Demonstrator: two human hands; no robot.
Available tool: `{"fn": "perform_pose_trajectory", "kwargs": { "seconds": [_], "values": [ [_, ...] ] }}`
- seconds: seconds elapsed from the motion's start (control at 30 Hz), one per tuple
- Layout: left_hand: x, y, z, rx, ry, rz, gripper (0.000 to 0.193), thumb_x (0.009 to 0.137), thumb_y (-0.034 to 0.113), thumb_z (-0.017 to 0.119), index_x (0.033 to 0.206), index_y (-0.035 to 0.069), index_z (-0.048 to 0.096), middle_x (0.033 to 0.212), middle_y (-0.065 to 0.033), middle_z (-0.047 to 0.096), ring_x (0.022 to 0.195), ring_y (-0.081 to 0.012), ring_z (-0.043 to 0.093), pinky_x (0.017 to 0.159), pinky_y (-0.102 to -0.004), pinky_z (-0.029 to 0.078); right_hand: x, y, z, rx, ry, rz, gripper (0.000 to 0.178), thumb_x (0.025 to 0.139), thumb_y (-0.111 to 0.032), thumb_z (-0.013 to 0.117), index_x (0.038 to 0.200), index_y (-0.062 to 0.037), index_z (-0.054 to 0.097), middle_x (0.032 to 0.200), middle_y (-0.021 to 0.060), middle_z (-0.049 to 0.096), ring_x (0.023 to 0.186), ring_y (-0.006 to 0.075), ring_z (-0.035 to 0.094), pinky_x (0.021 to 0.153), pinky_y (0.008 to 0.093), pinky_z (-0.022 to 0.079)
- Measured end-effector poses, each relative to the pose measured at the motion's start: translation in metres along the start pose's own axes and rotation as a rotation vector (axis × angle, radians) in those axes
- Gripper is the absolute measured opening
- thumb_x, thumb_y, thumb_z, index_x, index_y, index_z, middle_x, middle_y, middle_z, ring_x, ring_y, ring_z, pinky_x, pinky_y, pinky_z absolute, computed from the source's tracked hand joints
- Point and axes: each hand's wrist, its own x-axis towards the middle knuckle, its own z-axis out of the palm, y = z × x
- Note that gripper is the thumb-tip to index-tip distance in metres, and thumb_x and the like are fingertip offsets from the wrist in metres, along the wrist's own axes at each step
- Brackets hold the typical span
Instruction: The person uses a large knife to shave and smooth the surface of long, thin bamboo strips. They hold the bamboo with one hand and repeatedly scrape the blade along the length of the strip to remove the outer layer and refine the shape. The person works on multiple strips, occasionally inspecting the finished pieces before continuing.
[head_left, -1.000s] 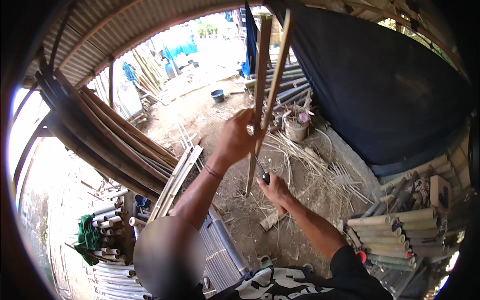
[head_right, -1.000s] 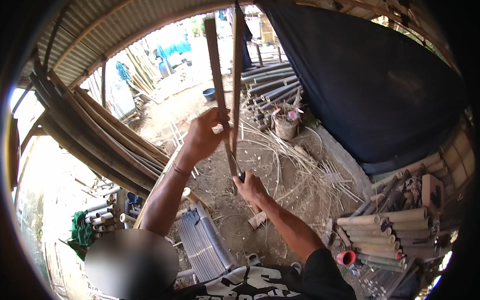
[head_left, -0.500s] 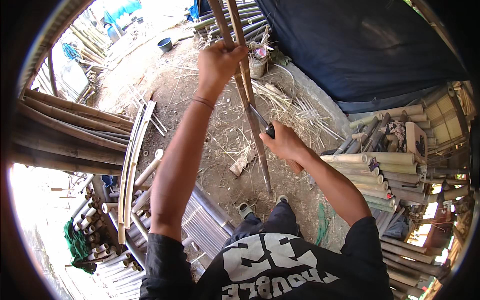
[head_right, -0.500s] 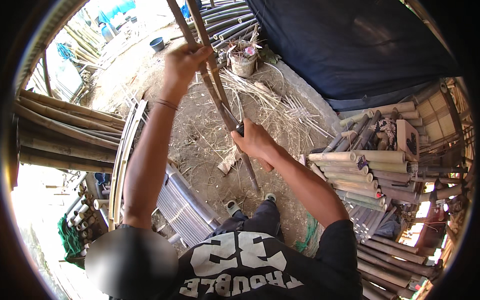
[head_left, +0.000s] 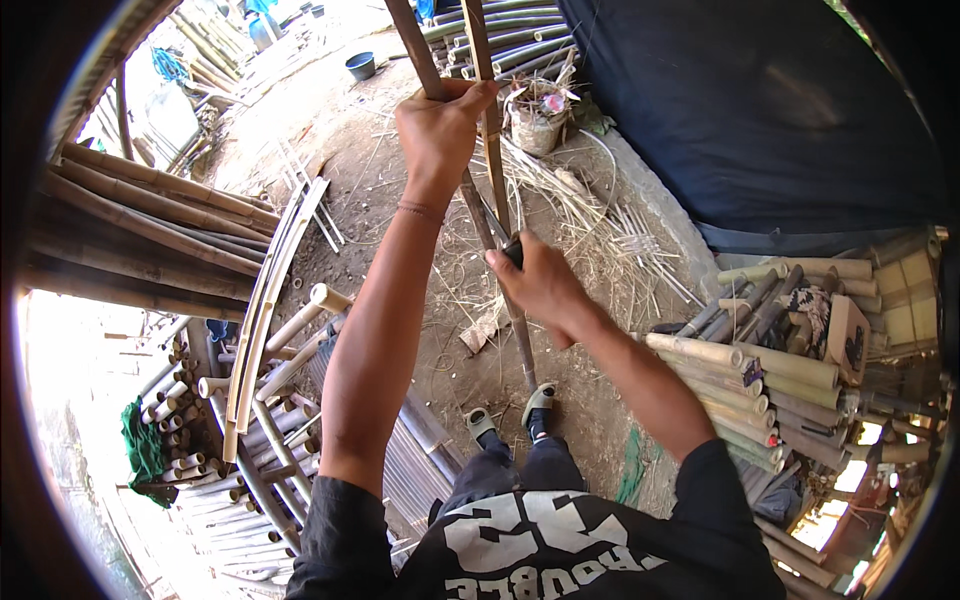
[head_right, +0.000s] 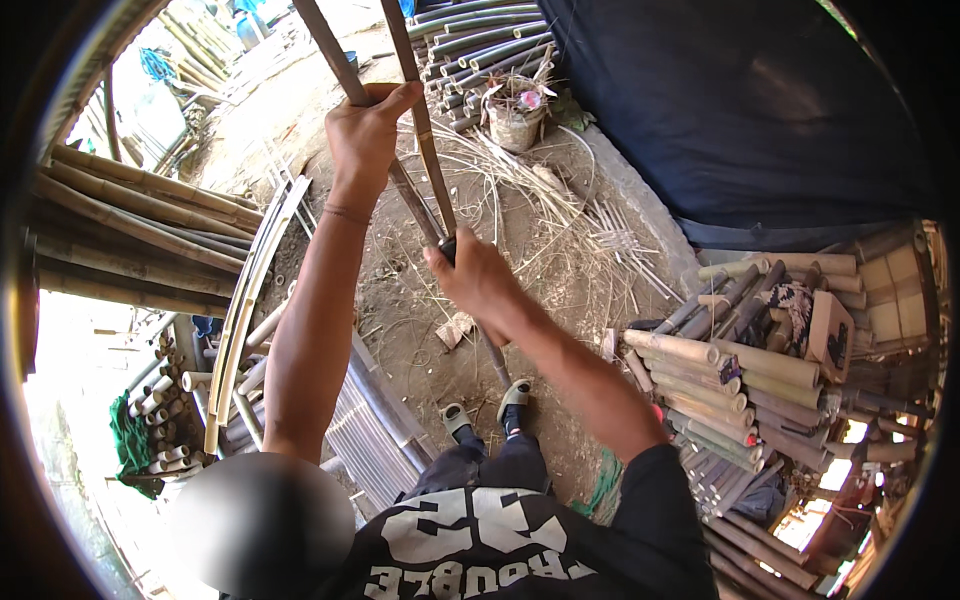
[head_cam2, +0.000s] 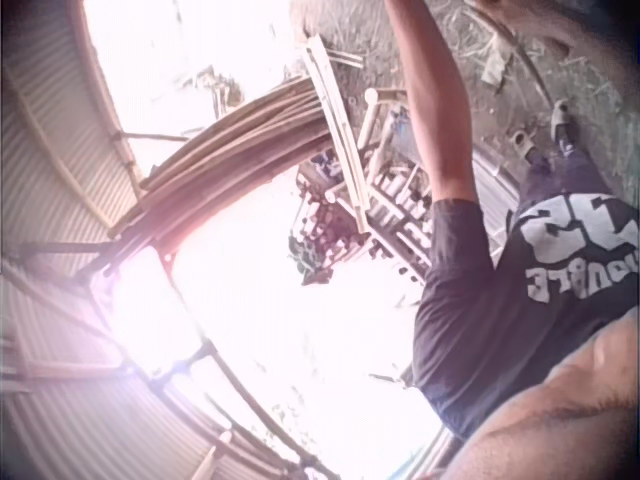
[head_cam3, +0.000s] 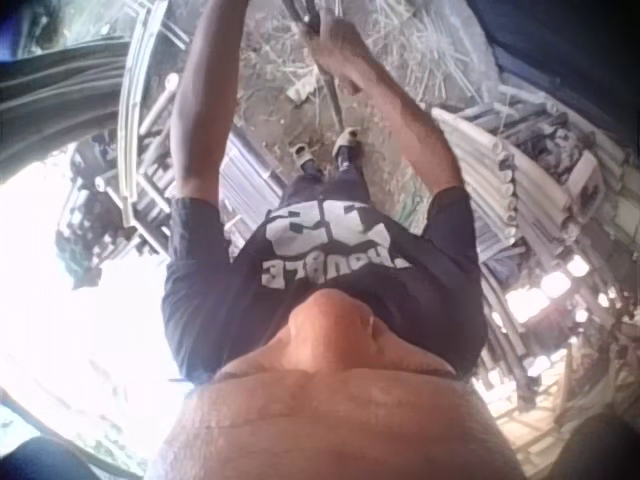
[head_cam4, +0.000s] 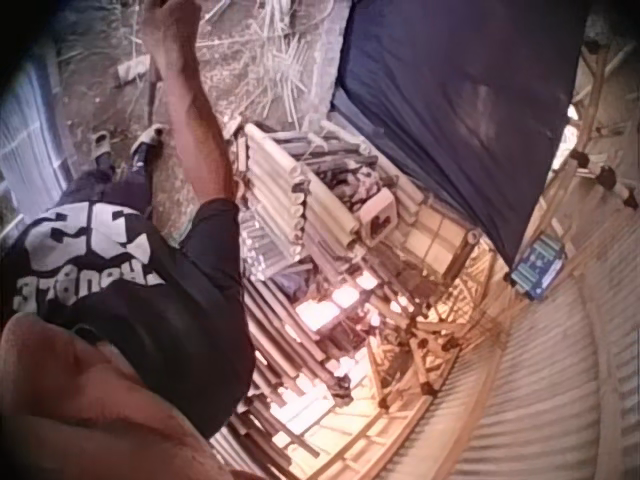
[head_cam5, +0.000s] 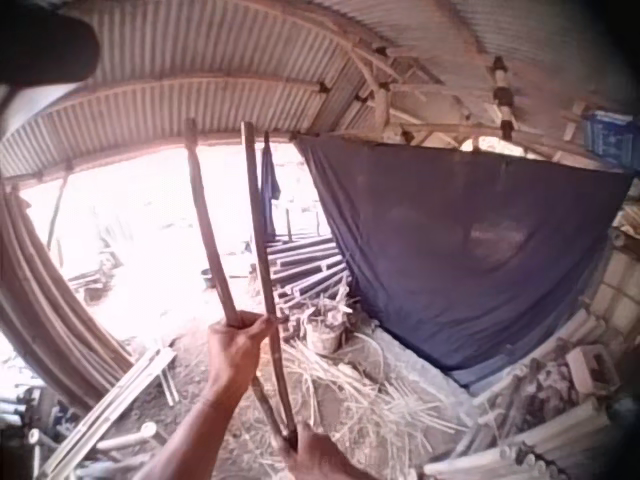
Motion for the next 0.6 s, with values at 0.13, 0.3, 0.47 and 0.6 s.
{"fn": "perform_pose_trajectory", "kwargs": {
  "seconds": [0.13,0.3,0.47,0.6],
  "values": [
    [0.007,0.0,0.0,0.009,-0.02,-0.027,0.019,0.082,0.017,0.077,0.09,0.0,0.074,0.059,0.0058,0.056,0.045,-0.0018,0.035,0.042,-0.022,0.024,-0.017,0.132,0.085,-0.009,-0.237,0.415,0.037,0.096,-0.033,0.052,0.102,0.0029,0.055,0.071,0.0133,0.061,0.056,0.0214,0.062,0.045,0.0356,0.05],
    [-0.016,-0.023,-0.032,0.359,-0.106,0.013,0.062,0.076,0.035,0.081,0.122,-0.002,0.061,0.11,-0.0199,0.066,0.089,-0.0186,0.064,0.079,-0.0339,0.054,-0.068,0.26,0.162,-0.164,-0.254,0.584,0.044,0.083,-0.036,0.068,0.095,0.0067,0.066,0.093,0.0288,0.067,0.089,0.0406,0.068,0.078,0.0461,0.054],
    [-0.116,-0.142,-0.05,0.17,-0.415,-0.564,0.071,0.077,0.027,0.082,0.133,-0.001,0.05,0.131,-0.0208,0.056,0.118,-0.0268,0.057,0.101,-0.045,0.049,-0.061,0.286,0.178,-0.097,-0.295,0.604,0.041,0.078,-0.025,0.067,0.101,0.0084,0.061,0.098,0.0315,0.065,0.096,0.0426,0.065,0.083,0.0459,0.054],
    [-0.165,-0.228,-0.06,0.019,-0.256,-0.602,0.033,0.081,0.012,0.078,0.108,-0.002,0.066,0.101,-0.0114,0.068,0.092,-0.0147,0.063,0.08,-0.0291,0.053,-0.056,0.282,0.194,-0.035,-0.317,0.561,0.037,0.075,-0.019,0.067,0.1,0.0069,0.06,0.1,0.0322,0.065,0.099,0.045,0.063,0.084,0.0475,0.054]
  ]
}}
